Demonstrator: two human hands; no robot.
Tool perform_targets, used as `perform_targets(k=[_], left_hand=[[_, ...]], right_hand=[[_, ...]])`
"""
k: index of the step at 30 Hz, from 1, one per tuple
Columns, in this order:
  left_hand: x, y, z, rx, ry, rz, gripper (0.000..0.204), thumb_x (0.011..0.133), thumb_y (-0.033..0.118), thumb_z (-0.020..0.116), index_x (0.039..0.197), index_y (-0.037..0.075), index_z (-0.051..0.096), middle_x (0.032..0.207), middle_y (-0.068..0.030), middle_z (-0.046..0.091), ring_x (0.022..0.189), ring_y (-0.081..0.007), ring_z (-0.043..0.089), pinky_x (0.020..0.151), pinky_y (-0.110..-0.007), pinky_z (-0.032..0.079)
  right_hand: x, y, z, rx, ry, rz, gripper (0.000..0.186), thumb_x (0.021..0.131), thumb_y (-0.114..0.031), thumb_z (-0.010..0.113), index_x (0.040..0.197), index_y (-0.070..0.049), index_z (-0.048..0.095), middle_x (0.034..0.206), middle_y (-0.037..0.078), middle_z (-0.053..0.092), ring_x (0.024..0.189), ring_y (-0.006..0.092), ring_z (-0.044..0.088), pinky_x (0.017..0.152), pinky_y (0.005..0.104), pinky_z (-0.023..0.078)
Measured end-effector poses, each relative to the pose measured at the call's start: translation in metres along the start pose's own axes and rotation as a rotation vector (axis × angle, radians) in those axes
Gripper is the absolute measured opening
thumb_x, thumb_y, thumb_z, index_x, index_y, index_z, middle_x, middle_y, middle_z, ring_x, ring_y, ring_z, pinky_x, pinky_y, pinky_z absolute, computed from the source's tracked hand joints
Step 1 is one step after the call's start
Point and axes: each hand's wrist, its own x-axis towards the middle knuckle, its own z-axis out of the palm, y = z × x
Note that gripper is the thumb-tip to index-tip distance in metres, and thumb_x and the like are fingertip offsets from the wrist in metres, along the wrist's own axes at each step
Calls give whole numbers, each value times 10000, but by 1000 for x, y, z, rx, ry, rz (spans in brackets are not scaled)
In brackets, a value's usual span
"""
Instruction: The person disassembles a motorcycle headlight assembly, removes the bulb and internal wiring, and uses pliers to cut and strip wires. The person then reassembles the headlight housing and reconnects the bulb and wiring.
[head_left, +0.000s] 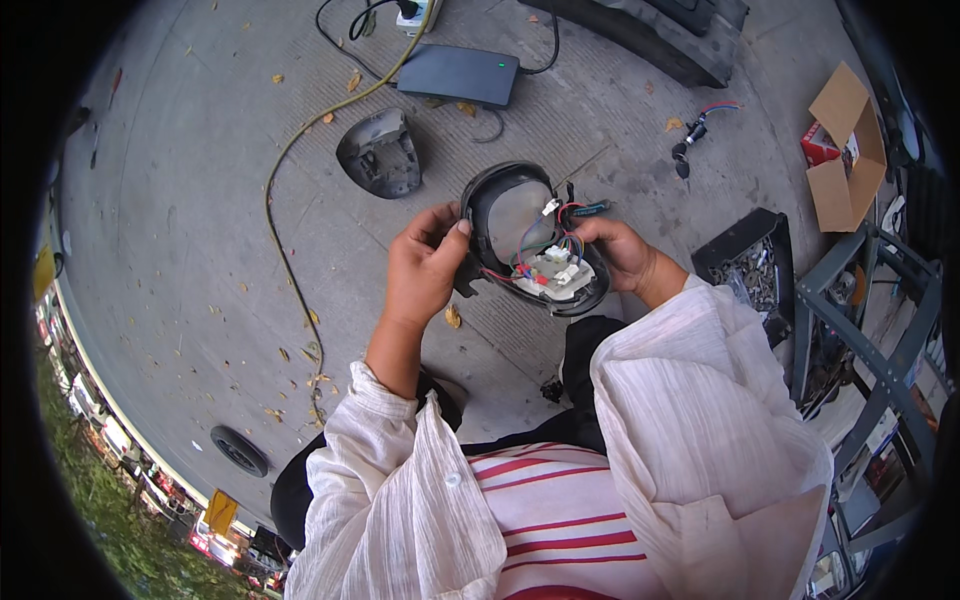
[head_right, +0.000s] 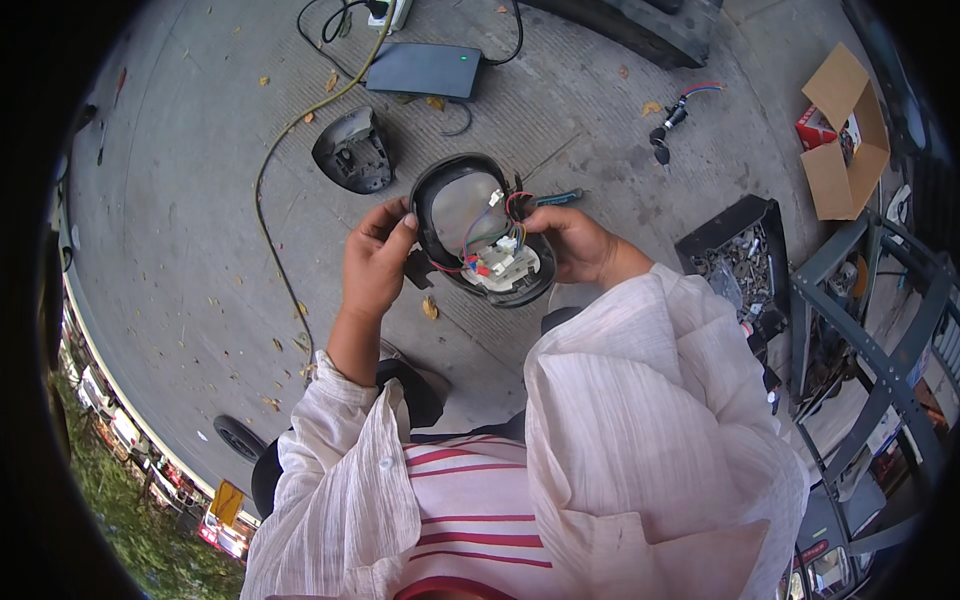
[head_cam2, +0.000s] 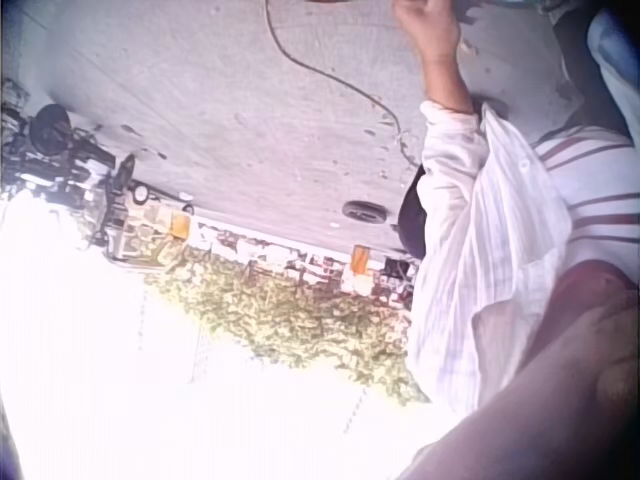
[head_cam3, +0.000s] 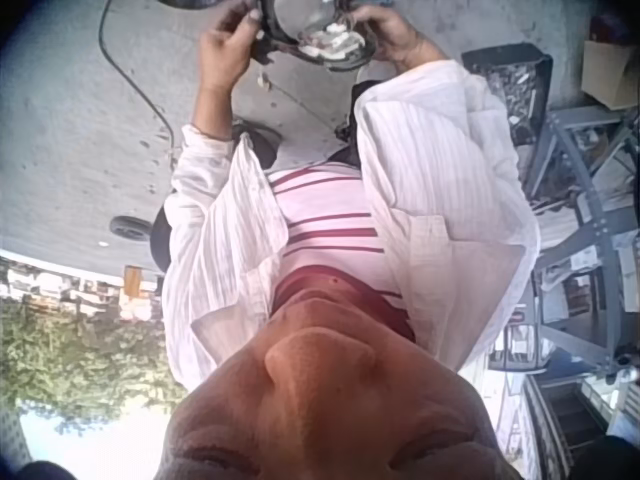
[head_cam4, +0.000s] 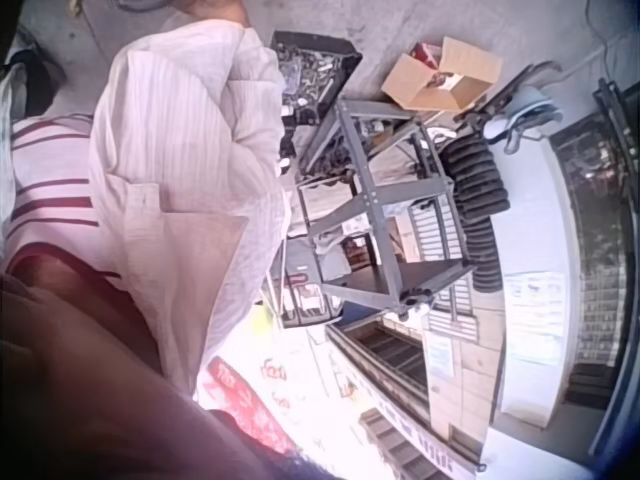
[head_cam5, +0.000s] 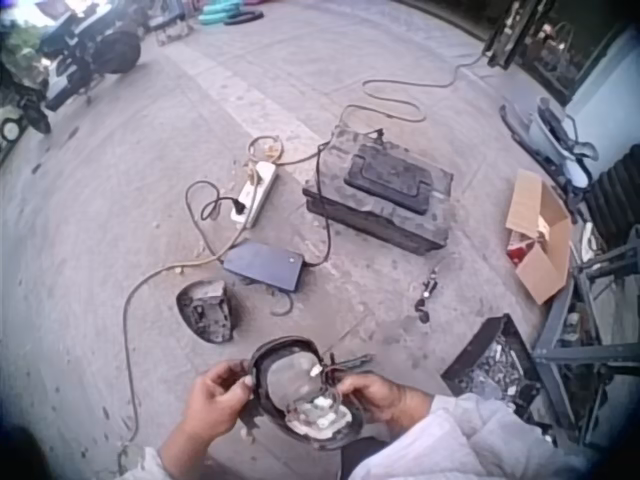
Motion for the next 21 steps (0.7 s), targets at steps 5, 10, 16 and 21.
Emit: perform_targets(k=[5,10,16,21], left_hand=[[-5,9,16,-113,38,-58,348,938,171,681,1205,-41,613,1023,-60,657,908,-124,605,817,-275,505],[-6,6,13,584,204,607,333,796,123,755,1099,7,677,949,-115,629,912,-280,592,814,-376,473],[-9,24,12,846,-261,392,182,742,130,767,912,80,728,911,-113,625,910,-312,588,794,-393,475],[-8,20,6,762,-312,301,164,722,111,773,855,55,694,884,-115,607,879,-311,600,788,-391,486]], right_hand=[[0,2,-1,-61,68,-75,448,876,-295,536,1207,-10,630,1108,134,707,965,219,695,729,327,565],[-5,-7,12,-176,113,-140,391,889,-310,557,1239,-135,568,1000,21,669,766,79,607,443,208,338],[-10,-13,31,-390,194,-246,537,908,-232,567,1416,-144,417,1001,2,600,702,58,530,436,188,324],[-10,-9,19,-418,198,-160,670,905,-188,577,1522,-146,320,958,-1,575,608,53,468,443,186,334]])
